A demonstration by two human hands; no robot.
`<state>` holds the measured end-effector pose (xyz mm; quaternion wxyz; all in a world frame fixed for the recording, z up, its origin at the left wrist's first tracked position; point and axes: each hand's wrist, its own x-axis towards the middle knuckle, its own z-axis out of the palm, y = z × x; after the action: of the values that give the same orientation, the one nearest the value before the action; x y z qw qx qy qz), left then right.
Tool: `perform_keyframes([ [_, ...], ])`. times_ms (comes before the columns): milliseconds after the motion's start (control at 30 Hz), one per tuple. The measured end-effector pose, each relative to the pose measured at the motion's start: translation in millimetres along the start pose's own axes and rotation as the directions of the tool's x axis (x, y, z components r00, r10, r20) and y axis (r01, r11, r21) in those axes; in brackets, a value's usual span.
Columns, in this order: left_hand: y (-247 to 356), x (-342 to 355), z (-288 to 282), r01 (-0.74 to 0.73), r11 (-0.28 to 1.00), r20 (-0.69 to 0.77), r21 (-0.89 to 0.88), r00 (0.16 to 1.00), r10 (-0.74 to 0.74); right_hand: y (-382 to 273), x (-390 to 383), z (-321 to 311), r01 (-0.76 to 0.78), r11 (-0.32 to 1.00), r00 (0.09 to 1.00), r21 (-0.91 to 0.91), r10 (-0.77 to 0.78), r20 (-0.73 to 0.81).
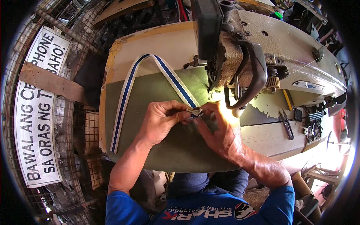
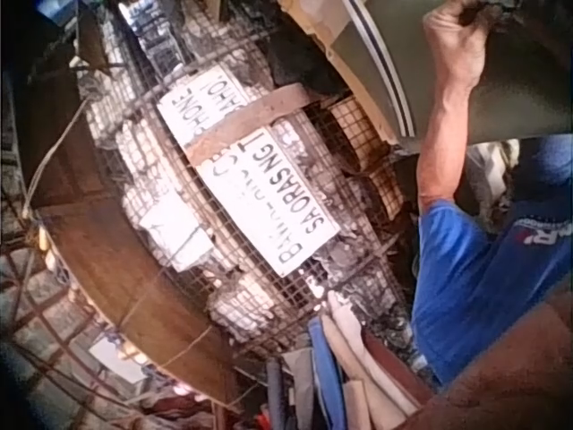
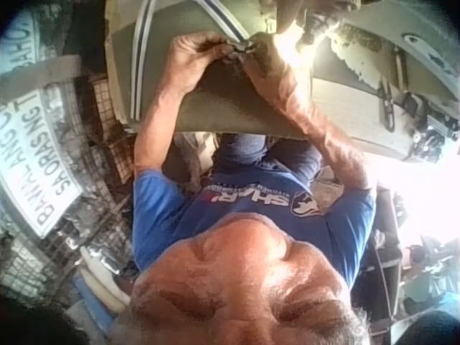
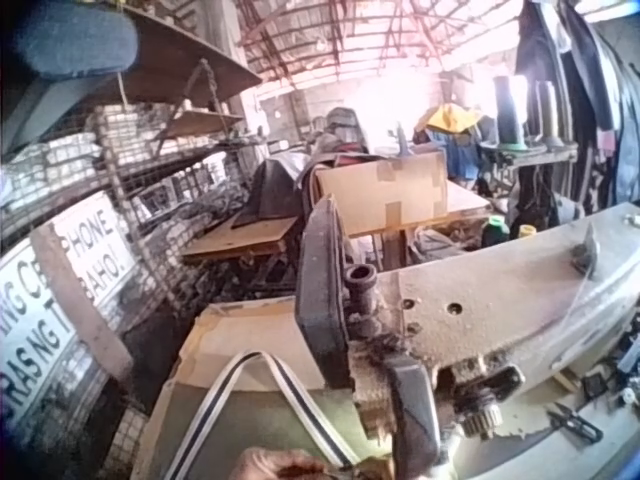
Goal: Using an industrial sewing machine to stitch a handle and edge of a leather bag.
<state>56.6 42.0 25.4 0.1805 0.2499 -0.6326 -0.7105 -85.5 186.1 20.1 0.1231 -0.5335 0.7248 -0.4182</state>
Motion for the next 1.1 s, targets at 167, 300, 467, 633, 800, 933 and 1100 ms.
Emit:
perform_keyframes([
  [167, 2.6, -3.3, 6.1, -0.022, 0.997, -0.006, 0.077, 1.000, 0.023, -0.5, 2.4, 3.1, 0.082, 0.993, 0.996, 0.086, -0.079, -0.034],
  [300, 10.8, -7.8, 9.2, 0.020, 0.998, -0.025, 0.052, 1.000, -0.019, -0.8, 2.3, -3.2, 0.144, 0.985, 0.990, 0.097, -0.141, -0.028],
  [467, 36.4, -34.3, 5.7, 0.085, 0.987, 0.000, -0.136, 0.996, -0.086, -8.6, -8.2, -14.2, 0.474, 0.879, 0.876, -0.054, -0.477, -0.079],
  [633, 61.7, -70.4, 13.0, 0.124, 0.978, 0.032, -0.166, 0.992, -0.120, -22.8, -18.7, -1.9, 0.691, 0.710, 0.683, -0.132, -0.702, -0.200],
  [800, 78.8, -99.2, 19.9, 0.174, 0.979, -0.036, -0.110, 0.983, -0.179, -39.1, -31.6, 8.0, 0.731, 0.664, 0.609, -0.158, -0.739, -0.289],
  [933, 83.0, -116.0, 24.0, 0.177, 0.979, -0.062, -0.098, 0.981, -0.183, -51.7, -41.8, -5.1, 0.762, 0.575, 0.525, -0.296, -0.817, -0.237],
  [1100, 81.8, -127.4, 29.0, 0.169, 0.972, -0.059, -0.163, 0.982, -0.180, -62.1, -50.3, -21.2, 0.784, 0.503, 0.477, -0.363, -0.863, -0.165],
])
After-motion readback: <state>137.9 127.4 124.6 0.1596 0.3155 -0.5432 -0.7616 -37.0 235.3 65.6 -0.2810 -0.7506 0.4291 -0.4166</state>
